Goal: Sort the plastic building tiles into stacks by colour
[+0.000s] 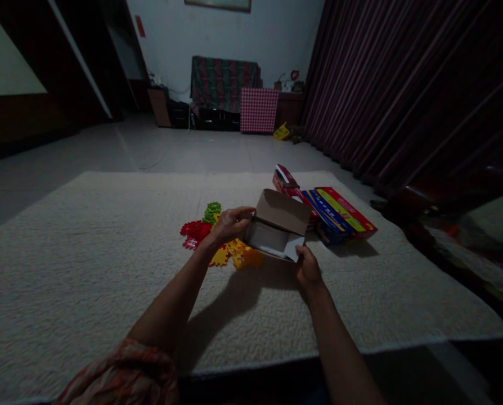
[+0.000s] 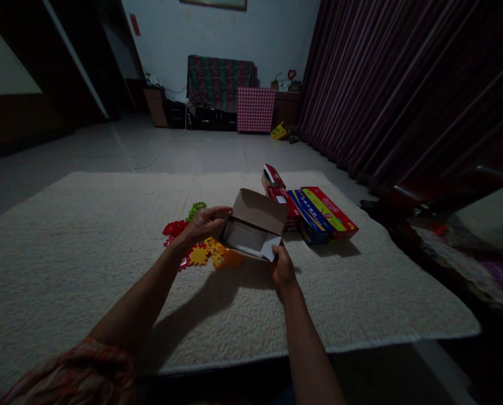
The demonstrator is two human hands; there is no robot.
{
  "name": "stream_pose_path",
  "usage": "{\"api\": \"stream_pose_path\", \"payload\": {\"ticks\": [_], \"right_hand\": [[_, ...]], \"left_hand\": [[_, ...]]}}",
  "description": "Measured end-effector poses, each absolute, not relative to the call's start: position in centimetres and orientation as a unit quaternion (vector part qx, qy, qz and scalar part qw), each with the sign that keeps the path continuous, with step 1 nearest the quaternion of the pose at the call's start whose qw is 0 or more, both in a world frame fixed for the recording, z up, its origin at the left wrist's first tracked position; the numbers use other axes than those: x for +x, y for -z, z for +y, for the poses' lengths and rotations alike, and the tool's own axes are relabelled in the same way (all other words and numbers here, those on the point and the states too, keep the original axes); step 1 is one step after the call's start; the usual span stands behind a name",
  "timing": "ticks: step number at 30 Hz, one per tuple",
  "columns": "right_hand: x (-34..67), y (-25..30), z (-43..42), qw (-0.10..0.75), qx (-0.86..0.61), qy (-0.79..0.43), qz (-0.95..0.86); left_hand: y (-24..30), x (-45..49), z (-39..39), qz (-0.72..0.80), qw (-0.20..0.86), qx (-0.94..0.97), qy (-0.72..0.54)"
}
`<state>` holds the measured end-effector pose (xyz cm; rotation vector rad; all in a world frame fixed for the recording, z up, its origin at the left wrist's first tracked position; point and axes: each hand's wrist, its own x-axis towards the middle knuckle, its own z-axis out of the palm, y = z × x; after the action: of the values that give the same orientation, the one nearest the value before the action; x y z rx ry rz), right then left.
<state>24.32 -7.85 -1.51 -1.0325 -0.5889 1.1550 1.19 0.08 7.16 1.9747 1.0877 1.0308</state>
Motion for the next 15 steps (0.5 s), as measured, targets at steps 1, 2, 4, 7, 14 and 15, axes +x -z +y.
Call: {"api": "stream_pose_path", "payload": {"ticks": [1, 2, 4, 7, 14, 15], "right_hand": [[24.4, 1.5, -7.8, 0.672, -0.463, -0.517, -0.260], [24.4, 1.4, -7.8, 0.668, -0.468, -0.518, -0.259], [24.5, 1.3, -7.9, 0.663, -0.477, -0.517, -0.255], [24.6, 0.9, -8.5, 0.652, -0.474, -0.516, -0.289], [24.9, 0.3, -9.8, 0.587, -0.483, -0.454, -0.465], [24.9, 0.3, -9.8, 0.588, -0.492, -0.438, -0.470]], "left_hand": [[-7.1, 1.2, -0.1, 0.411, 0.336, 0.750, -0.394], [-7.1, 1.3, -0.3, 0.407, 0.347, 0.747, -0.394], [-7.1, 1.4, -0.4, 0.400, 0.368, 0.740, -0.398], [-7.0, 1.5, -0.4, 0.383, 0.412, 0.721, -0.404], [-6.3, 1.0, 0.8, 0.366, 0.499, 0.650, -0.442], [-6.1, 0.8, 1.0, 0.367, 0.507, 0.639, -0.447]]}}
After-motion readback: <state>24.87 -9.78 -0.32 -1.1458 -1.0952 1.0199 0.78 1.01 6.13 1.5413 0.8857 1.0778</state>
